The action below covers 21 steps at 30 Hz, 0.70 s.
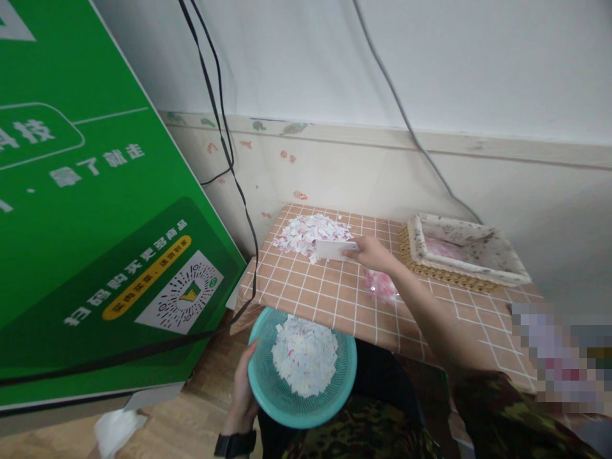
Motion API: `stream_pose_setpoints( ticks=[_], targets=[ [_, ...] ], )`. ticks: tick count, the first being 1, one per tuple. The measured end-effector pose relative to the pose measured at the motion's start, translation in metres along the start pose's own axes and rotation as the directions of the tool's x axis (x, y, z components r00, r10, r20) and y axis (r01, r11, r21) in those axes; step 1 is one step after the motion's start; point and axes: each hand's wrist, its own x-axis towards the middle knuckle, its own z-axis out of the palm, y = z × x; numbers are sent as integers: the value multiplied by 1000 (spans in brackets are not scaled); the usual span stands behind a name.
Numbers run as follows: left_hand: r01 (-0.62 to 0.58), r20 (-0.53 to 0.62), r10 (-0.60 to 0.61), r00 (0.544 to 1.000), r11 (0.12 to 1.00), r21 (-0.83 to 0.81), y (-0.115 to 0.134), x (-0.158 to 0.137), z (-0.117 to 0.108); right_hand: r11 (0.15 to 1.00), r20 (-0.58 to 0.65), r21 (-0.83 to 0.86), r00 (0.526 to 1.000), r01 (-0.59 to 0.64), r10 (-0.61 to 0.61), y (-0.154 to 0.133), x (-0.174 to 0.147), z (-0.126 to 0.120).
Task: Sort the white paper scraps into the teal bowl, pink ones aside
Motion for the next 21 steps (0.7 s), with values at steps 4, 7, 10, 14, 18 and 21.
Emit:
stream_pose_setpoints(
  ticks=[4,7,10,14,18,21],
  targets=[
    [9,10,-9,1000,1000,-7,0,-1,1,999,-43,-38,999,-16,14,-3,2,-4],
    [8,-5,-8,1000,1000,-5,0,-2,2,998,-7,43,999,50,-50,-8,4,1],
    [2,-16,-2,1000,1000,6,0,-2,2,995,48,81,997,62,-66,-7,5,1],
    [12,-11,-12,1000,1000,5,1,-1,2,1000,35,23,999,-3,2,2,5,-8],
    [22,-1,-22,1000,1000,-1,0,-1,2,1000,9,19,1000,-1,1,5,5,-13],
    [19,-9,-19,1000,1000,-8,0,-2,2,1000,29,13,999,13,-13,6,4,-11]
  ],
)
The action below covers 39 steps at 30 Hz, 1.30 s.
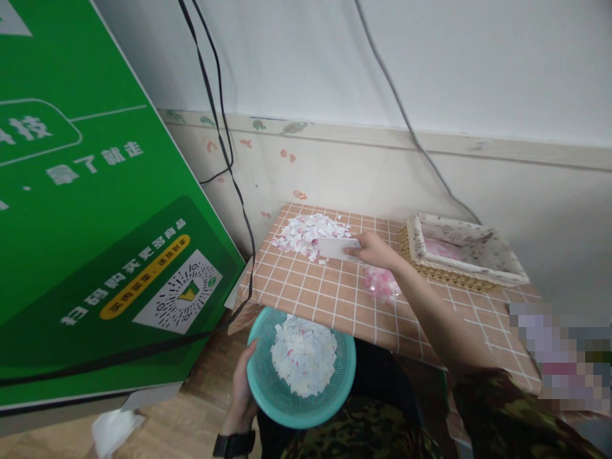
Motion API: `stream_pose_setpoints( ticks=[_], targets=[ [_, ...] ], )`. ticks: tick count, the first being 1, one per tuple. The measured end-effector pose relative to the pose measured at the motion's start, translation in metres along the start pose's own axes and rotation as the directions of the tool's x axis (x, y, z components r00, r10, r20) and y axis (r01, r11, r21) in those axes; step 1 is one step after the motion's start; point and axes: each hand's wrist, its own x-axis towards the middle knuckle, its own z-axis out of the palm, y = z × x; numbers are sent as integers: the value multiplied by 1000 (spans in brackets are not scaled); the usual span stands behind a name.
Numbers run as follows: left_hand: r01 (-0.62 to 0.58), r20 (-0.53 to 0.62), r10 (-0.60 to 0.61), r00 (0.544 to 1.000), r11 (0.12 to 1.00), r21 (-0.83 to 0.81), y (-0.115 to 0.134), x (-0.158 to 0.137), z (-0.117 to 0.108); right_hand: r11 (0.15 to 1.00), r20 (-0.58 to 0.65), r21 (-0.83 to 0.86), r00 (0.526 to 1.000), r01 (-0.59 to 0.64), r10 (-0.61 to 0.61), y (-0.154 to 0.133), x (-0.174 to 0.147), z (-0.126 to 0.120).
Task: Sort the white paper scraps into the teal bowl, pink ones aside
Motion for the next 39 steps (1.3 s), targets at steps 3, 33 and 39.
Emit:
stream_pose_setpoints(
  ticks=[3,33,39],
  targets=[
    [-27,-8,27,1000,1000,-6,0,0,0,999,-65,1,997,-42,42,3,-1,2],
    [-3,-26,3,1000,1000,2,4,-9,7,999,24,35,999,-40,39,3,-1,-13],
    [-16,-23,16,1000,1000,5,4,-9,10,999,-31,-9,999,-42,42,5,7,2]
  ],
)
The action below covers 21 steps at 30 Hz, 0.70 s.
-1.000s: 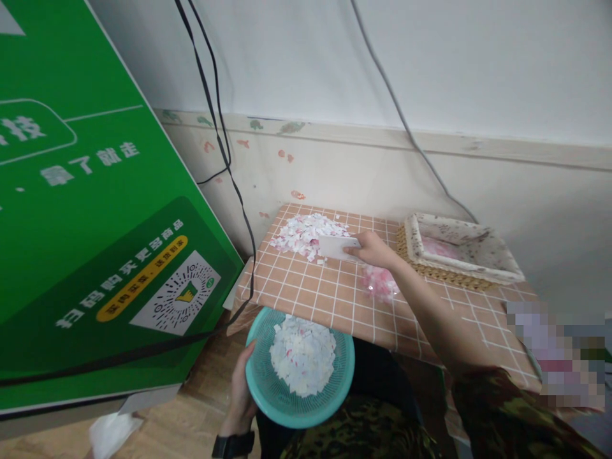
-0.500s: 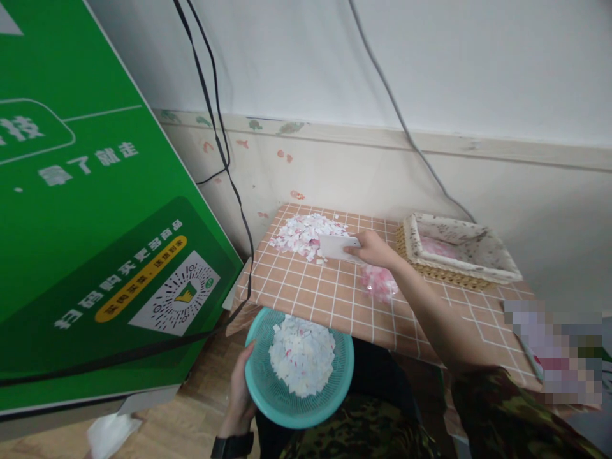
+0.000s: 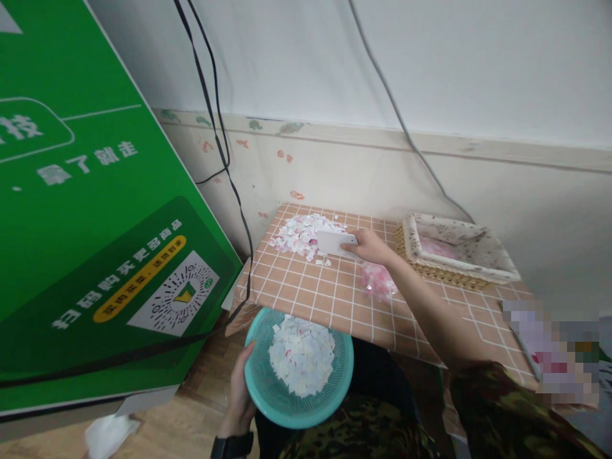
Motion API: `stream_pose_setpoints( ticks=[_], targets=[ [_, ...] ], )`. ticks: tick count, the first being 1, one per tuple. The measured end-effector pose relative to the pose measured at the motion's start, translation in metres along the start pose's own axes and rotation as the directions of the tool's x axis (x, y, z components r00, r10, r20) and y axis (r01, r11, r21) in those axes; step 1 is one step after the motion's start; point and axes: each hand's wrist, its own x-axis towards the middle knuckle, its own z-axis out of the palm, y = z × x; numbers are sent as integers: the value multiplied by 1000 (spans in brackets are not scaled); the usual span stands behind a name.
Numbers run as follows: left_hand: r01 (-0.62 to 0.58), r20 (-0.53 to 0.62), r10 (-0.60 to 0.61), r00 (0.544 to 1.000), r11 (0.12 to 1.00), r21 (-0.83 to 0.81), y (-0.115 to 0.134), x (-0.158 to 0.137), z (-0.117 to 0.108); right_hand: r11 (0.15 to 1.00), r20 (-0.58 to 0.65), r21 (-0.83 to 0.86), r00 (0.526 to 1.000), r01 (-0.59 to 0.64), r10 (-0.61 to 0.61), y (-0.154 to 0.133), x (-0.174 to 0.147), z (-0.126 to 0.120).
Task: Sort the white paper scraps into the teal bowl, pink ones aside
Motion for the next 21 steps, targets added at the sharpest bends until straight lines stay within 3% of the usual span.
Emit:
stream_pose_setpoints(
  ticks=[5,11,17,21],
  targets=[
    [13,-15,-13,1000,1000,-1,0,1,1,997,88,70,995,41,-47,4,-3,-8],
    [12,1,-12,1000,1000,-7,0,-1,1,998,15,53,999,30,-31,10,-1,-10],
    [13,-9,-14,1000,1000,-10,1,-1,2,995,115,95,993,22,-33,11,-4,-12],
    [0,-18,0,1000,1000,-9,1,-1,1,992,82,118,995,44,-54,9,-1,-10]
  ],
)
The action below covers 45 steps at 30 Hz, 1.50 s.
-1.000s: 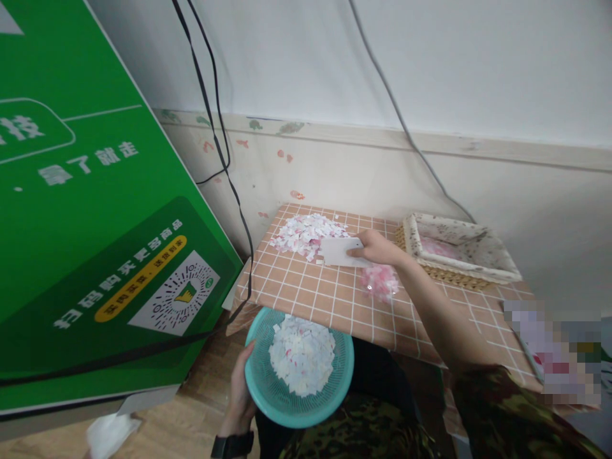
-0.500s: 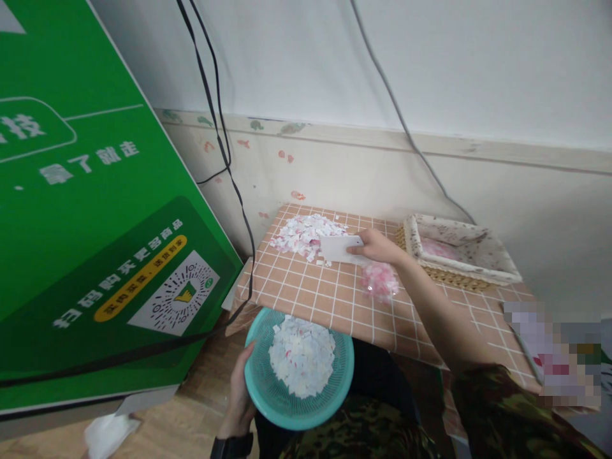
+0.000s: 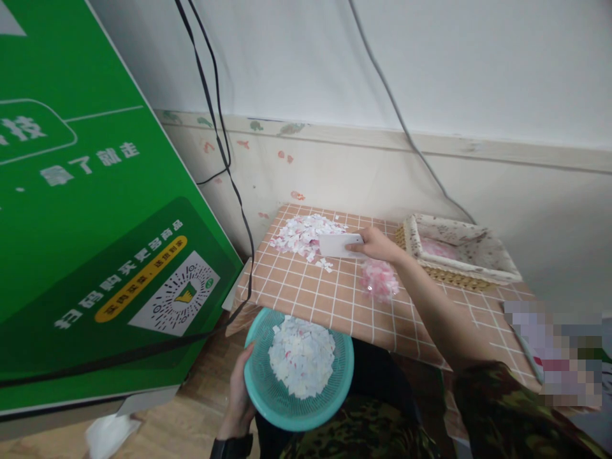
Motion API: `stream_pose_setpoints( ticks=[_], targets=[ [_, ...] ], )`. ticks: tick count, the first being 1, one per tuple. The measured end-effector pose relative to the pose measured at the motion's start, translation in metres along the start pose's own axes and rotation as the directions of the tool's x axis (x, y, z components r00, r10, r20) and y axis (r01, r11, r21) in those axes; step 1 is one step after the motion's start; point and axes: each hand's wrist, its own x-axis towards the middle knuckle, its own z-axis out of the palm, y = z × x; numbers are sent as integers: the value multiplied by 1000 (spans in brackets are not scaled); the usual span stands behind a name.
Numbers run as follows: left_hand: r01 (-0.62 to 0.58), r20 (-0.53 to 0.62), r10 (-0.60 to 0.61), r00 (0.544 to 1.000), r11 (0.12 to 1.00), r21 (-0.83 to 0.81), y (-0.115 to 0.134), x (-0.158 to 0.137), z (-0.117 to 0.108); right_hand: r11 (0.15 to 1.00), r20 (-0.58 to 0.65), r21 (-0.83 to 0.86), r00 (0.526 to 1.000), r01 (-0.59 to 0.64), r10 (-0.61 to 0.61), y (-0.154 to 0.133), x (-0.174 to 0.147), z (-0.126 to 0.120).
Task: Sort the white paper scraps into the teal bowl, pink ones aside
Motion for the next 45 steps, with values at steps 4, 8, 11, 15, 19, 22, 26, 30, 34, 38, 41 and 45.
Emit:
stream_pose_setpoints(
  ticks=[4,8,11,15,19,22,26,30,34,38,41,45],
  targets=[
    [15,12,-15,1000,1000,12,0,-1,-1,999,18,-32,1000,-2,2,-3,1,4],
    [-5,11,4,1000,1000,23,1,-2,-1,999,83,-34,996,-28,31,-7,-9,-4],
    [-12,10,12,1000,1000,9,2,-3,-1,998,85,-48,996,-30,34,-8,-15,-10],
    [-14,-4,14,1000,1000,11,1,-3,0,998,72,-57,997,-28,32,-8,-14,-4],
    [6,-4,-6,1000,1000,19,0,-3,-1,1000,114,-7,993,-9,10,-12,-14,3],
    [-13,-5,14,1000,1000,12,0,-2,-2,999,136,42,991,11,-17,-13,-16,4],
    [-6,10,5,1000,1000,14,0,0,-4,998,75,67,997,-20,15,-9,-18,4],
    [0,23,-1,1000,1000,9,0,1,-5,994,87,104,996,-26,17,-7,-16,9],
    [-15,23,14,1000,1000,13,0,0,-4,993,2,111,999,-33,33,-5,-12,14],
    [-19,39,18,999,1000,10,0,-1,-4,993,-15,108,999,-44,45,-4,-8,18],
    [-24,18,24,1000,1000,11,0,-2,-4,994,-5,100,999,-37,37,-3,-8,18],
    [-22,18,21,1000,1000,15,0,-2,-4,999,-24,33,999,-28,29,-3,-11,14]
  ],
)
